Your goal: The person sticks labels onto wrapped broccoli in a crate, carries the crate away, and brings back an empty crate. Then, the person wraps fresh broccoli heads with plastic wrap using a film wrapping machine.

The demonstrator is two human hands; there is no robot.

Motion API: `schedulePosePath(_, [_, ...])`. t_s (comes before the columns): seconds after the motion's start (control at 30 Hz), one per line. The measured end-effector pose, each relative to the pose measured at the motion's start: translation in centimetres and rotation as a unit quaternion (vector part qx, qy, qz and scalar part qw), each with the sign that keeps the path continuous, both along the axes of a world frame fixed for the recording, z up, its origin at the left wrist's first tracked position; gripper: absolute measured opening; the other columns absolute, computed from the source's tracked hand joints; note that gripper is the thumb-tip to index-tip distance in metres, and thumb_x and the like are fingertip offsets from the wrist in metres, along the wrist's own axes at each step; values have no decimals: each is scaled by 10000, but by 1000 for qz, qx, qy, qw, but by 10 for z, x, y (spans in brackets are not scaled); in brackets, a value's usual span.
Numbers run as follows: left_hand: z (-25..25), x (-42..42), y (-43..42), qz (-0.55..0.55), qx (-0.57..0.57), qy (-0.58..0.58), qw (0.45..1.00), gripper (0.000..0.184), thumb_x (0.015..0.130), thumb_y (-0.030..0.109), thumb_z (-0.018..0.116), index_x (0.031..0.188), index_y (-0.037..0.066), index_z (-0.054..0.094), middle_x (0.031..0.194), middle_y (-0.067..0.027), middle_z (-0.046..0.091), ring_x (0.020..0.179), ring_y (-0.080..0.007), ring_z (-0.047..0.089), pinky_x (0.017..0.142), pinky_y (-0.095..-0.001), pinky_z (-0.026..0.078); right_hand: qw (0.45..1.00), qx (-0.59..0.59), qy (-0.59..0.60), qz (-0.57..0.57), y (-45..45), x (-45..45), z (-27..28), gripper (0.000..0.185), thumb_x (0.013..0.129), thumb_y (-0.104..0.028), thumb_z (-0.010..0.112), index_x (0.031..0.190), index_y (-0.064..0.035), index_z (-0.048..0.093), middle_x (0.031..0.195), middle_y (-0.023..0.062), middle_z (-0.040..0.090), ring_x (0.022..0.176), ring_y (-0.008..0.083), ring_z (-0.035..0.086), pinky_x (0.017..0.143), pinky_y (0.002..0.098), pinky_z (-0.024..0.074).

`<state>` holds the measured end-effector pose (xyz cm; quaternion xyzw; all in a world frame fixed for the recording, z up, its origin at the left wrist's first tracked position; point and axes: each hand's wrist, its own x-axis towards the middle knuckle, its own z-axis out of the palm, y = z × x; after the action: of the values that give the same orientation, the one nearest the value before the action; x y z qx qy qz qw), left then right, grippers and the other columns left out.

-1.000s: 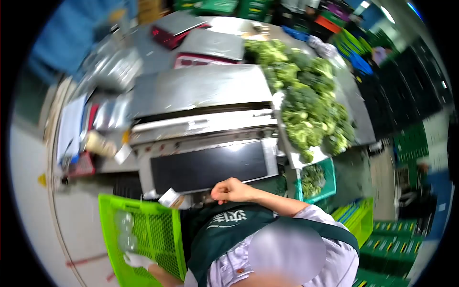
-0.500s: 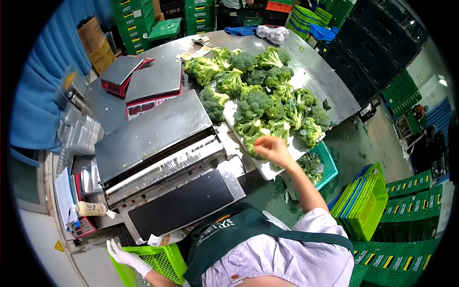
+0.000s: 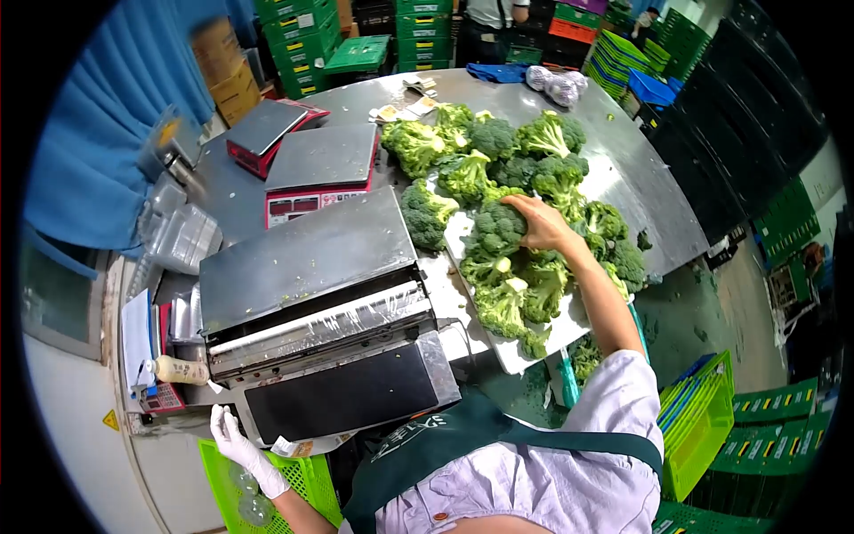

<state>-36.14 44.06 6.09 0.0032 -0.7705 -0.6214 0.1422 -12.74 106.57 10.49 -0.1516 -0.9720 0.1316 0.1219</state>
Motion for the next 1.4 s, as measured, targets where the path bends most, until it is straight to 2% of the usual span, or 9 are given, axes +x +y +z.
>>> schedulePosePath(0.17, [4, 17, -17, 40, -2, -37, 999, 271, 873, 86, 538, 1131, 2, 548, 1111, -72, 570, 982, -157, 561, 834, -280, 432, 977, -162, 93, -101, 20, 7, 27, 744, 510, -146, 705, 1213, -100, 465, 977, 133, 634, 862, 229, 629, 785, 309, 490])
schedulePosePath(0.33, [6, 28, -14, 46, 21, -89, 995, 264, 883, 118, 532, 1122, 6, 548, 1111, -66, 570, 964, -147, 566, 844, -286, 419, 923, -310, 151, -173, 32, -32, 46, 811, 536, -249, 743, 1272, -68, 452, 1190, 134, 542, 1171, 284, 459, 935, 380, 384])
schedulePosePath(0.53, [4, 27, 9, 39, 45, -79, 995, 209, 854, 46, 554, 1054, -7, 580, 979, -54, 602, 866, -124, 576, 787, -246, 460, 947, -270, 137, -103, 0, -163, 51, 817, 508, -275, 742, 1245, -48, 474, 1053, 155, 617, 969, 253, 597, 842, 319, 457])
schedulePosePath(0.6, [4, 29, 15, 18, 44, -85, 995, 193, 857, 43, 554, 1040, -13, 578, 982, -58, 597, 870, -129, 576, 811, -250, 455, 968, -182, 155, -73, -16, -220, 41, 804, 499, -282, 734, 1230, -54, 485, 1012, 174, 629, 906, 264, 622, 816, 318, 476])
schedulePosePath(0.77, [-3, 39, 25, 39, -87, -25, 995, 145, 826, -28, 537, 962, -23, 590, 977, -69, 593, 860, -131, 573, 790, -250, 457, 975, -117, 188, -12, -45, -346, 13, 714, 549, -222, 713, 1200, -79, 457, 901, 232, 623, 868, 378, 602, 772, 411, 473])
schedulePosePath(0.87, [7, 50, 26, 45, -149, -31, 987, 132, 819, -19, 553, 944, -22, 596, 995, -81, 597, 870, -140, 576, 785, -252, 460, 993, -82, 80, -22, -35, -396, -23, 867, 524, -245, 761, 1280, -137, 349, 1136, 227, 526, 1000, 385, 554, 828, 440, 472])
schedulePosePath(0.93, [10, 56, 25, 65, -155, -46, 985, 131, 814, -18, 558, 941, -16, 595, 999, -88, 599, 872, -144, 576, 785, -254, 460, 994, -94, 20, -49, -18, -409, -36, 989, 519, -397, 819, 1319, -109, 313, 1176, 212, 504, 1045, 371, 533, 866, 428, 457])
schedulePosePath(1.03, [9, 59, 22, 78, -190, -43, 978, 136, 805, -29, 558, 936, -13, 591, 992, -94, 603, 866, -150, 577, 775, -258, 456, 992, -107, 70, 3, 1, -410, -42, 1134, 469, -461, 834, 1357, -32, 273, 1240, 246, 460, 1118, 372, 487, 934, 398, 413])
schedulePosePath(1.4, [24, 42, 34, 42, -189, -14, 981, 137, 794, -40, 567, 925, -5, 587, 985, -90, 597, 869, -160, 575, 750, -254, 466, 986, -105, 107, 71, -12, -394, -9, 973, 541, -426, 828, 1314, -39, 379, 1284, 211, 447, 1187, 341, 438, 961, 386, 383])
